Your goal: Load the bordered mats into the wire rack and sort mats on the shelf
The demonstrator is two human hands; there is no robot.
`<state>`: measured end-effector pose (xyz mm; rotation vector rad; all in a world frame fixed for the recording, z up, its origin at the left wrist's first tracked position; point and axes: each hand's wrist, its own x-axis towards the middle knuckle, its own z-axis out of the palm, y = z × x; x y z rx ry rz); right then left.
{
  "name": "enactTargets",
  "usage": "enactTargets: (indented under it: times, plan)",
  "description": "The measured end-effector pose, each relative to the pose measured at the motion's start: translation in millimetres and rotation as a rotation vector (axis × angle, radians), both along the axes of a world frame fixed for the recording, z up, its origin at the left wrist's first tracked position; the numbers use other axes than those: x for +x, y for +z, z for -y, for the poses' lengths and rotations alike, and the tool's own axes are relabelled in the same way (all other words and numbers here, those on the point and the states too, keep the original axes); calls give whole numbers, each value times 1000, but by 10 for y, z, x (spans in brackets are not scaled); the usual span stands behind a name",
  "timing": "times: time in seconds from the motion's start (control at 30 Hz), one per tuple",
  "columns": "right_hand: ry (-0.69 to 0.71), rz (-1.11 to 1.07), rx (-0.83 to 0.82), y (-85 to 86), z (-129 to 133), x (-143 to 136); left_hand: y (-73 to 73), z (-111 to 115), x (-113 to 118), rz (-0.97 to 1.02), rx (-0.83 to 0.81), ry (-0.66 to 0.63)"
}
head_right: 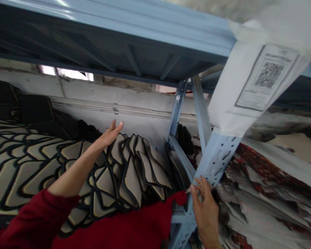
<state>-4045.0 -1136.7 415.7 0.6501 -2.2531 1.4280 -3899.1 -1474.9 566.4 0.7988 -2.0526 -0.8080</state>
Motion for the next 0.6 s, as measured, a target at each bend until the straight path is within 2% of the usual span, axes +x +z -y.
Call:
enactTargets:
  times: [0.07,0.2,0.27,0.43,0.6]
  plan:
    - [26,-35,116,51,84,-69,-17,15,32,23,28,10]
    - [-14,-111,695,233,439,-267,-72,38,96,44,58,27]
    - [-10,-120,870,318,606,-382,-105,47,132,46,74,41]
    - [21,-194,934,530,833,-560,-158,34,245,7,79,26]
    - [172,-296,1016,842,893,-326,-265,-18,414,-68,66,-2]
